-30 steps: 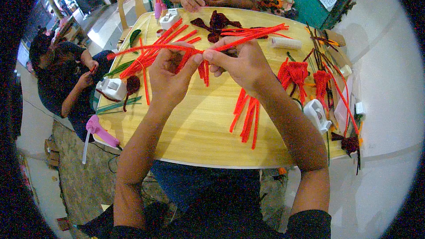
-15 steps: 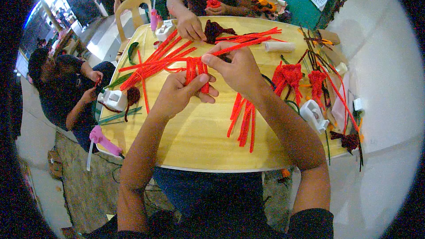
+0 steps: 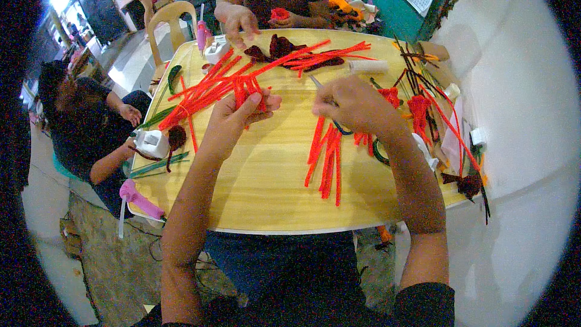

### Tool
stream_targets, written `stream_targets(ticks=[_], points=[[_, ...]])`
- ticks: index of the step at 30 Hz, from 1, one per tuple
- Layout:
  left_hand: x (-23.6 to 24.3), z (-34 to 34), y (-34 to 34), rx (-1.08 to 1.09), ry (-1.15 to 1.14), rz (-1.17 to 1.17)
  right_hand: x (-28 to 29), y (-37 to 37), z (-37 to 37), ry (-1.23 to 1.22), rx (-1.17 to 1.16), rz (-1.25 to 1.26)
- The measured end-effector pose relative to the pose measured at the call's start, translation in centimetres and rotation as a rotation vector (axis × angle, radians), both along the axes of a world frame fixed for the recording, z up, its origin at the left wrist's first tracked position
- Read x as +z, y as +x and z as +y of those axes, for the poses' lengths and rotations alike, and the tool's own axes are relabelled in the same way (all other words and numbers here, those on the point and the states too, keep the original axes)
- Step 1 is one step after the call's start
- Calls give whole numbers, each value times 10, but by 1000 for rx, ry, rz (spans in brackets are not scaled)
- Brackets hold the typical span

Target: The person assembles decorative flowers using red pipe cleaners by bending, cutting, and twisting them together at a table.

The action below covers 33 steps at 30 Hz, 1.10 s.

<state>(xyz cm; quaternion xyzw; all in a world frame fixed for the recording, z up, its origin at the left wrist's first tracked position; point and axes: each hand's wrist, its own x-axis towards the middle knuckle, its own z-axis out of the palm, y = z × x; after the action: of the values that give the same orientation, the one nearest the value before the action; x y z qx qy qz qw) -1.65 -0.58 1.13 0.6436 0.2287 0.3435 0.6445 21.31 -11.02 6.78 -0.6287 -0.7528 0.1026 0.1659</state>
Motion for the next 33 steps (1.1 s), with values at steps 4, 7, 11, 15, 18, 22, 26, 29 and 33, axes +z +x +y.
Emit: stream_targets(ticks=[4, 7, 11, 15, 18, 22, 26, 29, 33], points=[[-10, 5, -2, 68, 97, -106, -21, -14, -28, -244, 64, -56], [-7, 2, 2, 78, 129, -98, -43, -22, -45, -71, 101, -23], [2, -1, 0, 67, -3, -104, -44, -25, -43, -84, 104, -49], [-2, 3, 1, 51, -35, -201, -36, -17, -39, 31, 179, 54], [-5, 4, 5, 92, -15, -264, -14, -21, -41, 72, 170, 204], [-8, 7, 3, 166, -53, -284, 8, -24, -45, -13, 91, 315], [2, -2, 0, 276, 44, -170, 7, -36, -45, 9, -14, 742], [-2, -3, 3, 290, 86, -184, 19, -52, -32, 39, -108, 906], [1, -8, 2, 265, 86, -175, 19, -66, -4, 83, 12, 956]])
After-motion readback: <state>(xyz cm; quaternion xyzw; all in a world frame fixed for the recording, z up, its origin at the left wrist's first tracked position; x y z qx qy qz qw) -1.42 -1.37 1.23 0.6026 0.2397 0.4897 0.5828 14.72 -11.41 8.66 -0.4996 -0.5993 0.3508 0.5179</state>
